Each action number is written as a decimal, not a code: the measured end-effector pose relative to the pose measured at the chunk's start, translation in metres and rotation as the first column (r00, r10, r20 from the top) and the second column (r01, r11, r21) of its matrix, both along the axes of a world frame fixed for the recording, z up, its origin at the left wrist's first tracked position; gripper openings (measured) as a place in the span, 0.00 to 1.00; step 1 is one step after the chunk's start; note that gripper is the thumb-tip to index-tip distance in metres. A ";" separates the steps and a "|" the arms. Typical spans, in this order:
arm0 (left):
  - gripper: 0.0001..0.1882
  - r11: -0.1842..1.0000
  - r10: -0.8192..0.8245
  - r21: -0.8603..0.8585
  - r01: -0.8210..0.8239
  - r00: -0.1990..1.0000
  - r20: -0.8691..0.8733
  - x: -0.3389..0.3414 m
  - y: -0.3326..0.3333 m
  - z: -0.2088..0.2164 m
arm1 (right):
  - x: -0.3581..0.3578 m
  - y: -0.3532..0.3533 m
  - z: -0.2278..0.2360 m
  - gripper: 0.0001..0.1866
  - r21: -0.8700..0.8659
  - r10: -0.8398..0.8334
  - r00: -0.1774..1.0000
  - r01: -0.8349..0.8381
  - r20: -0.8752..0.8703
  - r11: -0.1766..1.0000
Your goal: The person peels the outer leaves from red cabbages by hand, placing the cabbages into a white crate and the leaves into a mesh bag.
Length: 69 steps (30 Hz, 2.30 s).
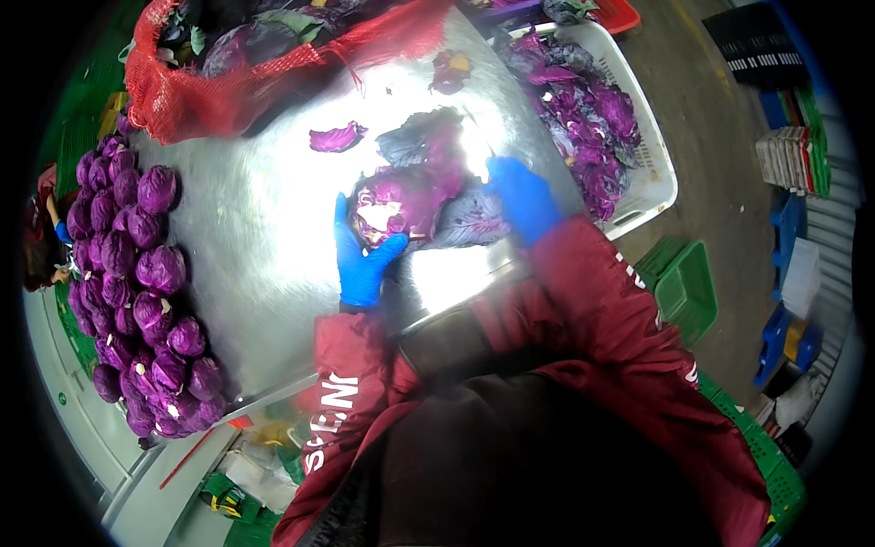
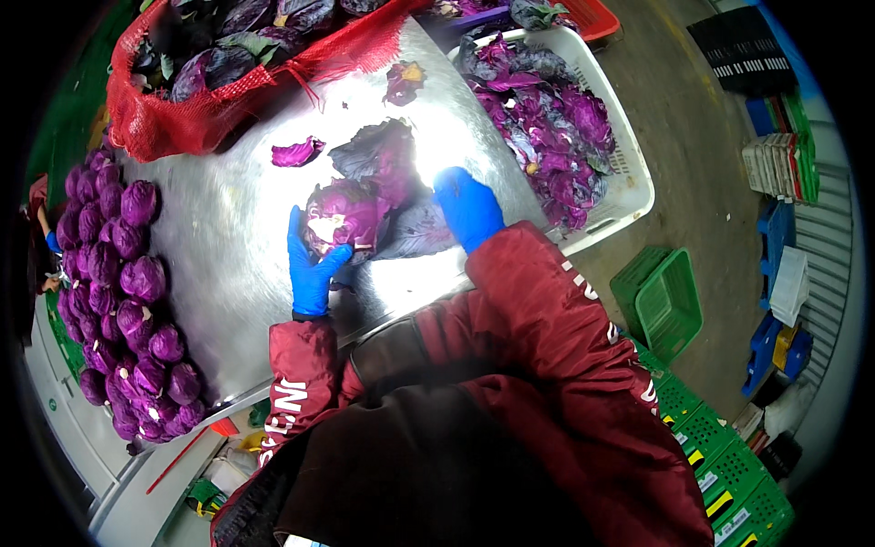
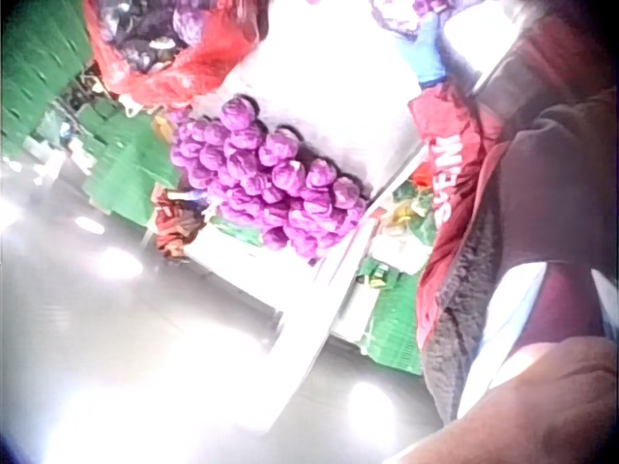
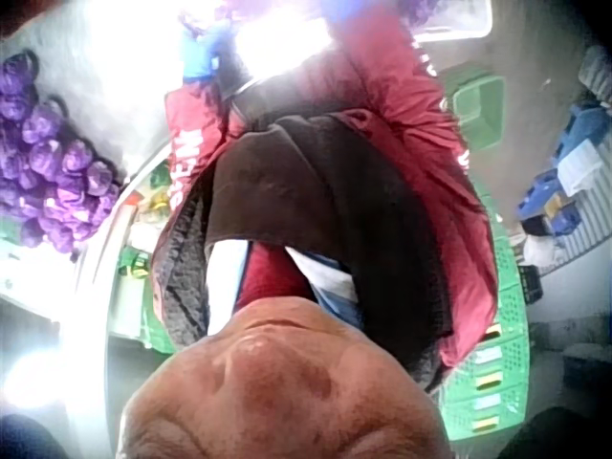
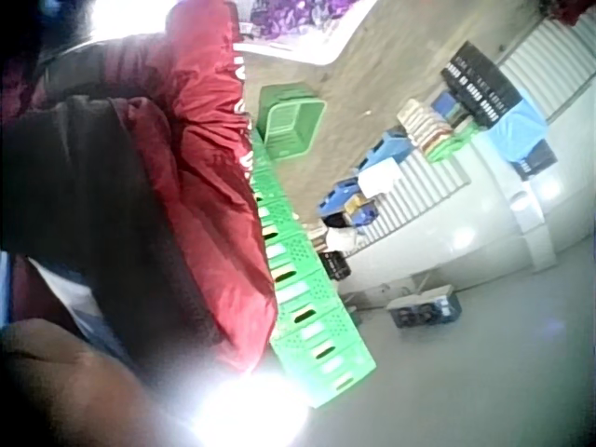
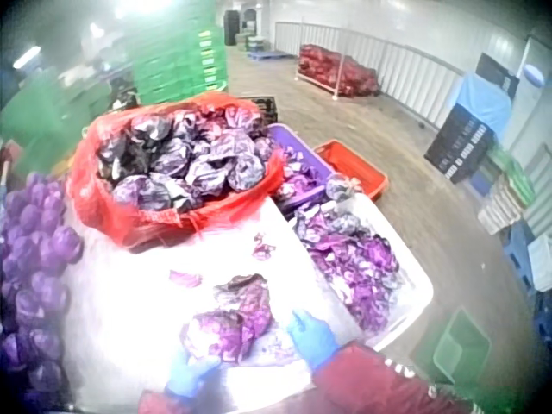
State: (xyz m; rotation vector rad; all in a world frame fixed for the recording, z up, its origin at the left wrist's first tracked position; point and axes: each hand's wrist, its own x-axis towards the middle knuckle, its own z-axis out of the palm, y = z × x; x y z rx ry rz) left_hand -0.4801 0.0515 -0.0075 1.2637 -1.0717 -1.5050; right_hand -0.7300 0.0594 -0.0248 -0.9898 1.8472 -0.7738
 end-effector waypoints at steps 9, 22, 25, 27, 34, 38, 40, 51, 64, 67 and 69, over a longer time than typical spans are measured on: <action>0.42 0.992 -0.052 0.109 0.060 0.996 -0.072 -0.022 0.006 0.001 | 0.040 0.000 0.016 0.32 -0.354 0.242 0.944 -0.152 0.224 0.923; 0.38 0.597 -0.800 -0.095 0.797 0.600 0.006 -0.179 0.015 0.049 | -0.183 0.118 0.023 0.17 -0.136 -0.760 0.458 0.883 0.461 0.449; 0.34 0.709 -0.702 0.033 0.705 0.709 -0.069 -0.168 0.018 0.037 | -0.187 0.128 0.016 0.16 -0.171 -0.740 0.526 0.846 0.419 0.505; 0.32 0.808 -0.583 0.041 0.587 0.808 -0.082 -0.145 0.014 0.023 | -0.172 0.129 -0.004 0.15 -0.089 -0.692 0.553 0.806 0.464 0.585; 0.34 0.937 0.163 -0.349 0.003 0.880 0.446 -0.030 -0.046 -0.012 | -0.086 0.079 -0.017 0.12 -0.429 -0.323 0.888 0.444 0.328 0.786; 0.40 0.907 0.220 -0.416 0.071 0.762 0.609 0.008 -0.078 -0.033 | -0.082 0.076 0.003 0.11 -0.300 -0.196 0.970 0.230 0.141 0.926; 0.41 0.919 0.134 -0.371 0.136 0.775 0.618 0.005 -0.087 -0.051 | -0.079 0.079 -0.005 0.11 -0.359 -0.211 0.955 0.275 0.208 0.892; 0.41 0.887 -0.400 -0.194 0.420 0.907 0.135 -0.145 -0.008 -0.029 | -0.036 0.098 0.023 0.11 0.040 -0.247 0.728 0.290 0.640 0.956; 0.36 0.962 0.252 -0.246 -0.121 0.742 0.621 0.035 -0.071 -0.090 | -0.109 0.027 -0.074 0.07 -0.179 -0.421 0.846 0.493 0.326 0.852; 0.35 0.912 0.033 -0.340 0.228 0.787 0.617 -0.041 -0.036 -0.086 | -0.150 0.024 -0.034 0.14 -0.083 -0.579 0.651 0.697 0.491 0.712; 0.34 0.783 -0.046 -0.439 0.441 0.744 0.667 -0.099 -0.023 -0.056 | -0.166 0.026 -0.027 0.20 -0.140 -0.562 0.604 0.741 0.565 0.656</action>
